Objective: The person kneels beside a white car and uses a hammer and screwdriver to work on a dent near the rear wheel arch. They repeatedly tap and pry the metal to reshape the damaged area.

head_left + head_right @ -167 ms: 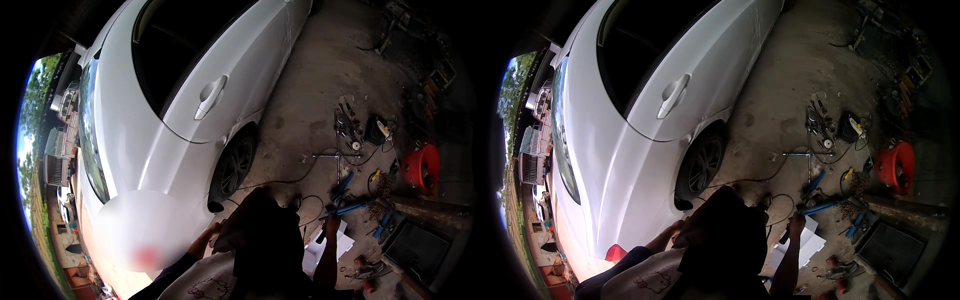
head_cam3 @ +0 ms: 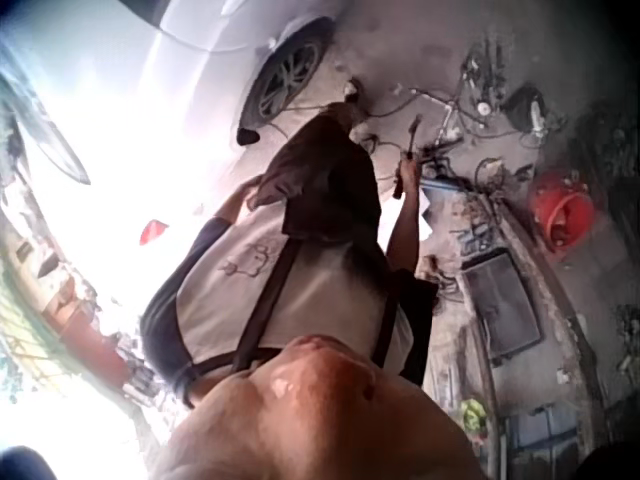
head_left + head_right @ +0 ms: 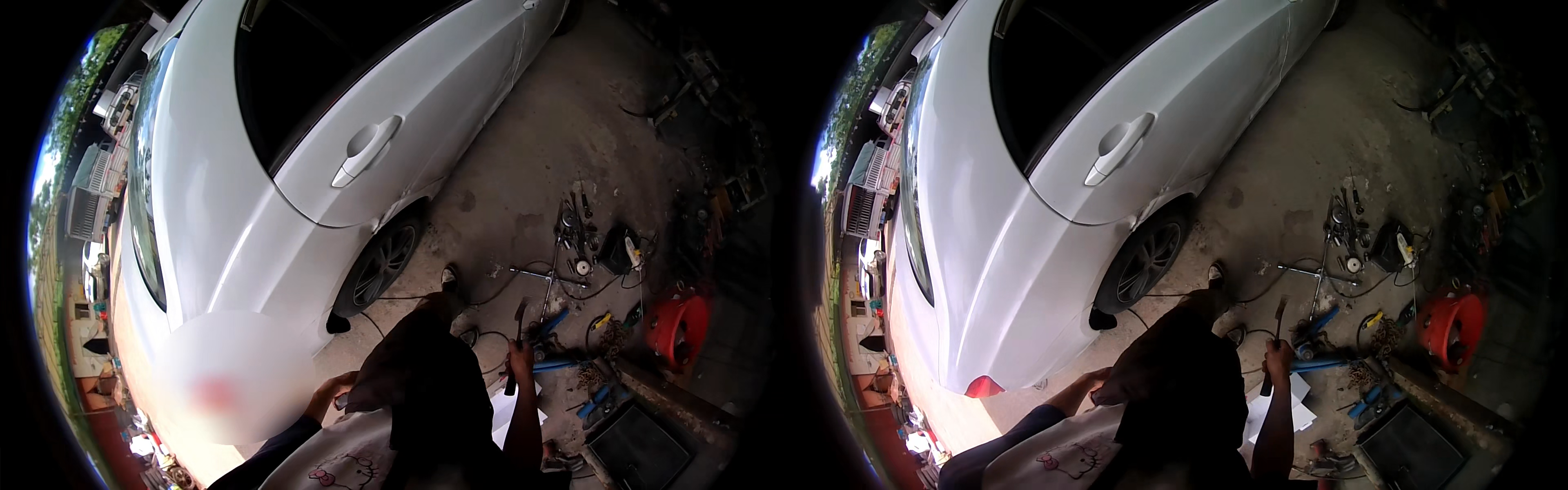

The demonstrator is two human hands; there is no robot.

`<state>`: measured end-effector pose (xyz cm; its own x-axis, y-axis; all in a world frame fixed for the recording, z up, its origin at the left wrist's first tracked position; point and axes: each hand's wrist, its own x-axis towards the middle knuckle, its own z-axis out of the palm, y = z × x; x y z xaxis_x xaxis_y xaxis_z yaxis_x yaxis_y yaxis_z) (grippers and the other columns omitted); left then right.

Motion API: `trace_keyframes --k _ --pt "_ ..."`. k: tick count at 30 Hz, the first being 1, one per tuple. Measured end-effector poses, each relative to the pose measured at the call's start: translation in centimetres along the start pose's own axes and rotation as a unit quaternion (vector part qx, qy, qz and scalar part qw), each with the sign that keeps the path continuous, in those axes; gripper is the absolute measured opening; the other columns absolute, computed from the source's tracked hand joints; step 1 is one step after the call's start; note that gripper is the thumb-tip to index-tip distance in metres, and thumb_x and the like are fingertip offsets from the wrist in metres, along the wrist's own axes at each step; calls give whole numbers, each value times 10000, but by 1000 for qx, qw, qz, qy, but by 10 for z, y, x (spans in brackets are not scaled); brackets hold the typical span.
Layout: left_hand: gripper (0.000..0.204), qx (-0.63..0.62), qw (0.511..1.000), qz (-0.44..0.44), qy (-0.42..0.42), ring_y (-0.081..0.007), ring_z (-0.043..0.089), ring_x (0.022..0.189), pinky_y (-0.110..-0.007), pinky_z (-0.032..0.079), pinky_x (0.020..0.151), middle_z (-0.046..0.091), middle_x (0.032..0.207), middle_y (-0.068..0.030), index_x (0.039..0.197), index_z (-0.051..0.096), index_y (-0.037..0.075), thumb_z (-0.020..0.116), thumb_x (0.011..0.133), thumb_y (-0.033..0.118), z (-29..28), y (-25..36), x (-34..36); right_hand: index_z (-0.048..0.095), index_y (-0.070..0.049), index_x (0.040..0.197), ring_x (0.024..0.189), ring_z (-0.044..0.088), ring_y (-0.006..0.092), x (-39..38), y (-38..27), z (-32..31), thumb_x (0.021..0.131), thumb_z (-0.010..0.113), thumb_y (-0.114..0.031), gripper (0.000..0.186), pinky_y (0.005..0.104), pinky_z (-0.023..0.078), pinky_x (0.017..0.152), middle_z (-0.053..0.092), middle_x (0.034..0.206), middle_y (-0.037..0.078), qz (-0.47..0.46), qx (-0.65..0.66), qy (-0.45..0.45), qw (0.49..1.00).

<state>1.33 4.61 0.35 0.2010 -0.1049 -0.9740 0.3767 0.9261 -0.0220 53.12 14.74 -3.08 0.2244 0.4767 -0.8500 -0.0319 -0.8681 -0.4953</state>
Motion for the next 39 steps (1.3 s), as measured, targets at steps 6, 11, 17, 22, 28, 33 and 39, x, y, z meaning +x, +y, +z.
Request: trace_keyframes --k 6,11,17,22,28,33,39 --pt "388 287 800 514 115 -348 552 1091 -389 466 934 616 1149 -148 1206 619 139 592 904 383 -57 83 27 562 -18 910 705 562 308 107 -19 73 993 535 -389 381 450 444 661 542 722 176 -185 -361 -176 897" --pt "624 334 819 431 178 -427 509 1127 -514 432 968 516 1168 -191 1274 492 96 699 792 432 -67 198 -3 639 8 935 772 661 372 106 -148 107 873 676 -332 347 447 506 705 661 805 214 -191 -547 -150 801" --pt "657 134 949 271 -94 -322 711 731 -523 559 627 695 877 -224 1394 432 -17 628 852 297 -32 217 5 591 -14 822 444 526 178 178 -165 53 890 689 -287 299 343 441 419 532 593 41 -165 -455 -95 870" --pt "348 51 981 104 -156 -209 490 479 -379 402 425 598 837 -100 1183 566 59 627 865 187 22 193 35 588 -15 842 464 555 213 137 -205 1 885 682 -271 276 384 460 438 579 616 83 -7 -350 -75 934" --pt "120 2 981 190 -52 -153 441 402 -355 389 362 497 533 -70 1002 575 78 551 933 173 50 296 -51 648 22 728 565 613 279 147 -220 -95 866 676 -325 374 441 460 526 633 658 150 -3 -439 -86 894" --pt "384 54 982 161 77 -139 618 681 -302 528 575 658 854 -46 1248 640 111 626 875 200 77 354 -82 643 22 779 706 661 376 145 -177 -154 946 590 -301 367 490 476 612 635 686 194 49 -471 -57 879" --pt "369 43 922 302 239 -214 673 721 -376 547 676 713 901 -142 1229 673 94 595 879 182 83 378 -35 641 18 777 705 660 375 151 -154 -178 944 592 -312 373 490 476 610 635 685 194 38 -393 -48 917"
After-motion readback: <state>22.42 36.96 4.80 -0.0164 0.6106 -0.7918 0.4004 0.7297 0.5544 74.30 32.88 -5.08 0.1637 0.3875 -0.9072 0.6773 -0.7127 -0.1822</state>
